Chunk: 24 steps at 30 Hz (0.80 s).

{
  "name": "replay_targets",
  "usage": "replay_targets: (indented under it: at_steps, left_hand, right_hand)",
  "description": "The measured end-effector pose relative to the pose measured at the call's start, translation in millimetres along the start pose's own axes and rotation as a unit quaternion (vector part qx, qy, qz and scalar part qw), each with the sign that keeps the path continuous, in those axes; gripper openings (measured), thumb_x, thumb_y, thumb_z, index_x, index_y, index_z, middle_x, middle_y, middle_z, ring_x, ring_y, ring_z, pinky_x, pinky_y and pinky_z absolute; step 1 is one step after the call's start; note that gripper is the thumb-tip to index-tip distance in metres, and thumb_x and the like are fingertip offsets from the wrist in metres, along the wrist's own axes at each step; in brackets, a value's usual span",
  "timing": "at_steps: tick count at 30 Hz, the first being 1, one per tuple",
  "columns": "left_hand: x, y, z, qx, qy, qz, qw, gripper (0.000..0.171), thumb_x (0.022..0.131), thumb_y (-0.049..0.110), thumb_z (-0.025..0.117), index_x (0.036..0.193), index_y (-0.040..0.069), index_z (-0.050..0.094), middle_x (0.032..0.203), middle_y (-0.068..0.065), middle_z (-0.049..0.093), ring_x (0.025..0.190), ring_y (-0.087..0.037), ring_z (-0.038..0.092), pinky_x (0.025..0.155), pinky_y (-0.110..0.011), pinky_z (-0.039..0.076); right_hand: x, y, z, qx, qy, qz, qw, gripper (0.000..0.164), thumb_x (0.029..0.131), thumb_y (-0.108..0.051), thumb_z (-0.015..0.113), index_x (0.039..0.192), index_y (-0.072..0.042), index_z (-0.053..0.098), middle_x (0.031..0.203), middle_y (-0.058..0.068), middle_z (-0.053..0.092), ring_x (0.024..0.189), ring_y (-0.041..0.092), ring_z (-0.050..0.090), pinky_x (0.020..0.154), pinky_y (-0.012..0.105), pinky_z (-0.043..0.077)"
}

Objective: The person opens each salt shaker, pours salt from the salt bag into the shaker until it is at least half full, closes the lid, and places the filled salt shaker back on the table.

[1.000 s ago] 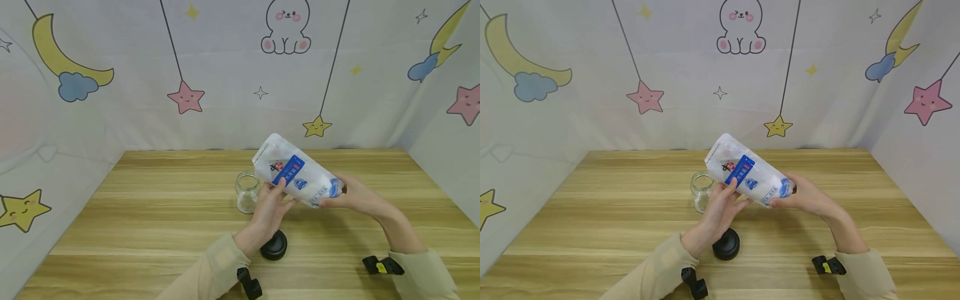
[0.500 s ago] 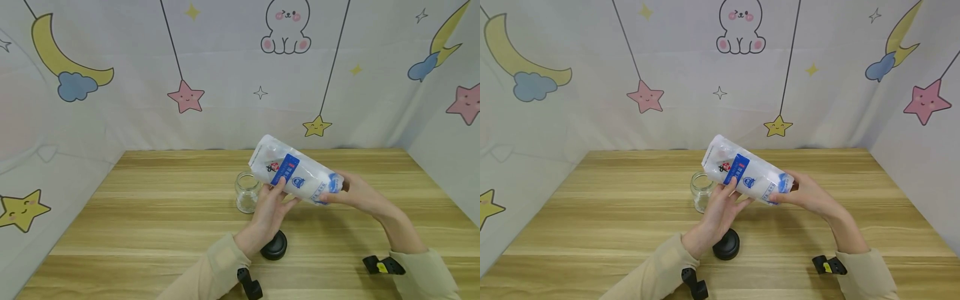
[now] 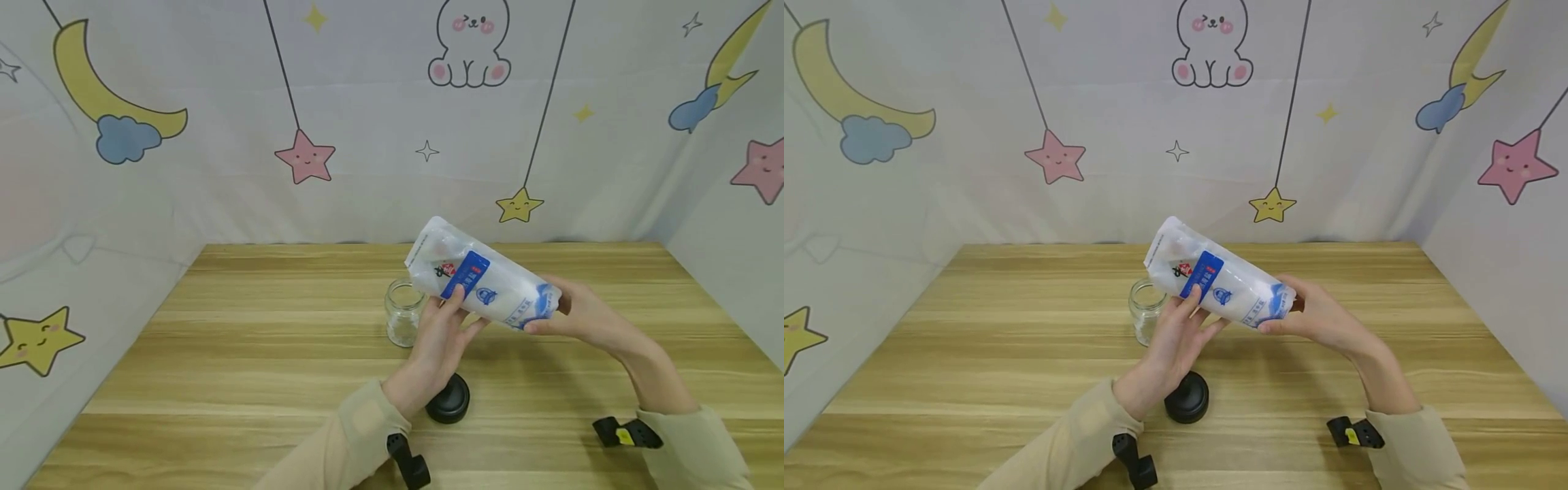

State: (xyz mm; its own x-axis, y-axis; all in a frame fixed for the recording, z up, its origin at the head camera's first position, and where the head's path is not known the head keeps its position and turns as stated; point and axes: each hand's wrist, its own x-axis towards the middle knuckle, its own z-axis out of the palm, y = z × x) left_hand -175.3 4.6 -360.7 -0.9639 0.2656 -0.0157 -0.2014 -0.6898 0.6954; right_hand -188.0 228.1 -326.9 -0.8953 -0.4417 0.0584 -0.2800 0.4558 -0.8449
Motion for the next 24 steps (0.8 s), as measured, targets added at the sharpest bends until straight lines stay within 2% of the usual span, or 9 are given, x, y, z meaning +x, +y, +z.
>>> replay_targets:
  at_steps: [7,12,16,24]
  left_hand:
    - [-1.1,-0.4,-0.1,-0.013,-0.007,0.003,0.9999,0.045,0.101,0.026,0.048,0.144,0.024,0.034,0.148,-0.005,0.042,0.139,-0.026,0.041,0.111,-0.053,0.037]
    - [-1.4,0.3,0.1,-0.029,-0.015,0.003,0.9995,0.046,0.101,0.028,0.048,0.144,0.022,0.034,0.148,-0.004,0.042,0.139,-0.024,0.04,0.112,-0.054,0.036]
    - [-1.0,0.3,0.2,-0.039,-0.016,-0.003,0.9991,0.046,0.1,0.028,0.049,0.144,0.021,0.033,0.148,-0.004,0.042,0.138,-0.023,0.041,0.112,-0.054,0.035]
    - [-1.3,-1.0,0.6,-0.034,-0.009,-0.003,0.9994,0.044,0.101,0.028,0.048,0.143,0.023,0.035,0.146,-0.002,0.045,0.135,-0.02,0.044,0.114,-0.051,0.035]
  right_hand:
    - [-0.3,-2.1,0.0,-0.008,0.021,0.005,1.0,0.055,0.086,-0.011,0.071,0.134,0.001,0.048,0.117,0.017,0.059,0.091,0.01,0.062,0.074,0.027,0.056]
    - [0.1,-2.8,-0.2,-0.015,0.035,-0.005,0.999,0.051,0.087,-0.012,0.07,0.132,0.0,0.05,0.111,0.002,0.061,0.09,0.009,0.061,0.074,0.026,0.056]
    - [-0.1,-1.3,-0.7,0.006,0.03,-0.018,0.999,0.051,0.088,-0.009,0.068,0.134,0.002,0.047,0.107,-0.007,0.063,0.091,0.01,0.064,0.076,0.028,0.058]
    - [-0.9,0.8,-0.1,0.034,0.023,-0.028,0.999,0.052,0.091,-0.008,0.064,0.136,0.003,0.043,0.107,-0.007,0.063,0.092,0.011,0.067,0.078,0.03,0.058]
